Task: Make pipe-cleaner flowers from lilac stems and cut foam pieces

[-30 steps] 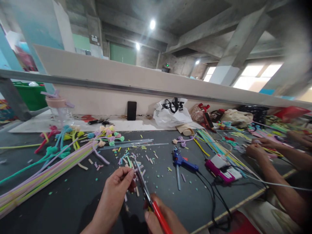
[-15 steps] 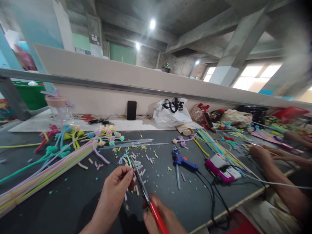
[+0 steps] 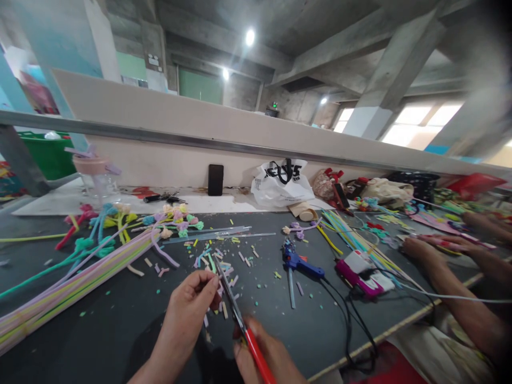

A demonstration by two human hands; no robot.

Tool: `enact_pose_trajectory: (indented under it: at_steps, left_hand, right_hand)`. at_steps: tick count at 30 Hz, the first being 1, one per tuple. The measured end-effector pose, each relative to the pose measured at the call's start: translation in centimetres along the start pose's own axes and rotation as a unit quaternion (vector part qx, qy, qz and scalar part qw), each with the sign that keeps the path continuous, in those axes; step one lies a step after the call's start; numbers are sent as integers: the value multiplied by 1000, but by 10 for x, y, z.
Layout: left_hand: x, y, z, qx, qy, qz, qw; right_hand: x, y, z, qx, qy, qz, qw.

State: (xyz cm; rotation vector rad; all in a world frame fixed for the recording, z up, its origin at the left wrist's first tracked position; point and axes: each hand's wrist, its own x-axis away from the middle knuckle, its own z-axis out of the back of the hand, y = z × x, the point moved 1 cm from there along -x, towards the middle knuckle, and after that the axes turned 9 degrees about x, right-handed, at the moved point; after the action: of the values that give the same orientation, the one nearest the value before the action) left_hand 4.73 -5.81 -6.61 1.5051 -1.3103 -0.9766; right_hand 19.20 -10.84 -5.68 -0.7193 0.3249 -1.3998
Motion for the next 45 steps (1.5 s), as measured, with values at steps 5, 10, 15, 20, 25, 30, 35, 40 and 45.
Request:
enact_pose_trajectory:
  at_steps: [5,10,15,20,25,30,35,40,45]
  left_hand:
    - [1,-1,2,-7,-8,-5,1000]
    - [1,-2,3,0,-12,-3,1000]
    - [0,1,0,-9,-6,-3,1000]
    - [0,1,-1,-17,-6,-4,1000]
    - [0,-2,1,-16,-10,-8,1000]
    - [2,-2,2,2,-16,-4,1000]
    - [0,-4,2,-8,-12,6,1000]
    - [-1,-1,0,5,-5,9,1000]
    - [3,3,-1,12,3,0,1000]
  right_hand:
    - [-2,6,-3,-2,2,6,1000]
    - [-1,5,1,2,7,20,1000]
    - [-2,6,1,-14,5,37,999]
    - [-3,5,3,-25,-13,21,999]
    - [-5,9,-3,-32,-4,14,999]
    - [-4,8,-4,-23,2,12,1000]
    - [-2,2,-2,11,8,12,1000]
    - [-1,5,-4,32,11,15,999]
    - [1,8,0,80,-30,5,996]
